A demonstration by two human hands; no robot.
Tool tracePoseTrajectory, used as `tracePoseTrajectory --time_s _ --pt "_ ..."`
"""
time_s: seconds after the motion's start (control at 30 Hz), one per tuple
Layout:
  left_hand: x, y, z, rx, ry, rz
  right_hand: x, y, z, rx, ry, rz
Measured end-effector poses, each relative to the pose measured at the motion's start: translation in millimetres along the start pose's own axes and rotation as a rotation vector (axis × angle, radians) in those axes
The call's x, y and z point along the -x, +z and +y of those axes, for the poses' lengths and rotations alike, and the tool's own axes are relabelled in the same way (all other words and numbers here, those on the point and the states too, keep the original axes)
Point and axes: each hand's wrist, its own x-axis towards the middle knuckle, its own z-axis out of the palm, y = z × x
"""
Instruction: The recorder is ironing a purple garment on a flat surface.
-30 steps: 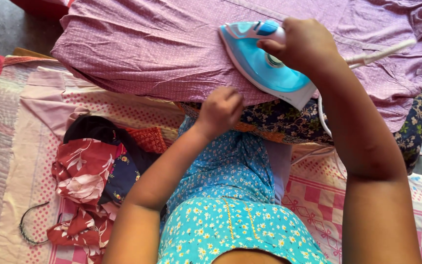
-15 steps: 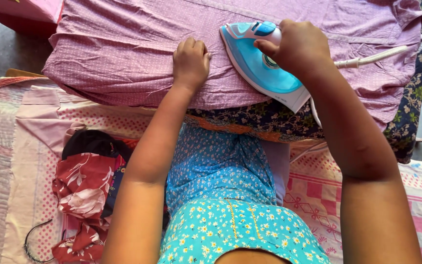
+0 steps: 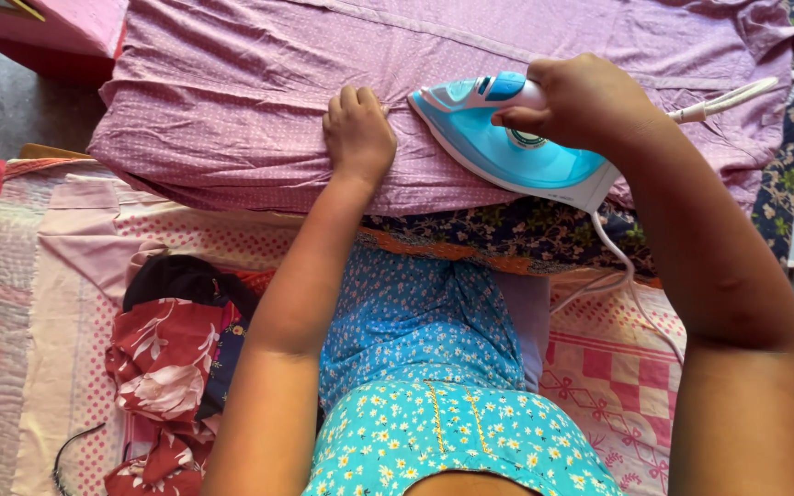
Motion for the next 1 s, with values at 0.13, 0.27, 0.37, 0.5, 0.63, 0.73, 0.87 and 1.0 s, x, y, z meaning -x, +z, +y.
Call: tracePoseTrajectory --time_s 0.13,0.27,0.37,0.5,0.63,0.73,0.87,1.0 --pt "10.5 -9.3 4.6 -0.009 0.027 0.060 -15.9 7.0 -8.6 0.044 0.008 0.013" --pt "27.8 -17.6 7.8 0.113 0.143 0.303 -31.5 11.6 -22.0 0.040 -0.005 0.068" --pt "43.9 -8.3 2.4 0.165 0.173 0.313 -42.4 15.3 -25.9 0.016 -0.046 0.114" --pt "63.9 0.7 -10.3 0.118 0.205 0.224 -48.3 16.4 -21.6 0.017 -0.131 0.118" --pt "64.5 -7.3 -26.8 -0.062 0.183 0.062 -35.7 3.9 -19.5 -0.025 -0.141 0.011" --pt "68.4 -35.7 -23.4 -0.093 0.119 -0.165 -25.5 -3.4 -14.7 -0.017 -0.089 -0.111" --pt "70.4 -58.0 -17.5 -0.157 0.118 -0.264 -26.1 -0.1 -7.5 0.049 -0.068 -0.150" --pt "63.2 -56.5 -23.8 -0.223 0.157 -0.382 -33.3 1.1 -18.8 0.069 -0.088 -0.128"
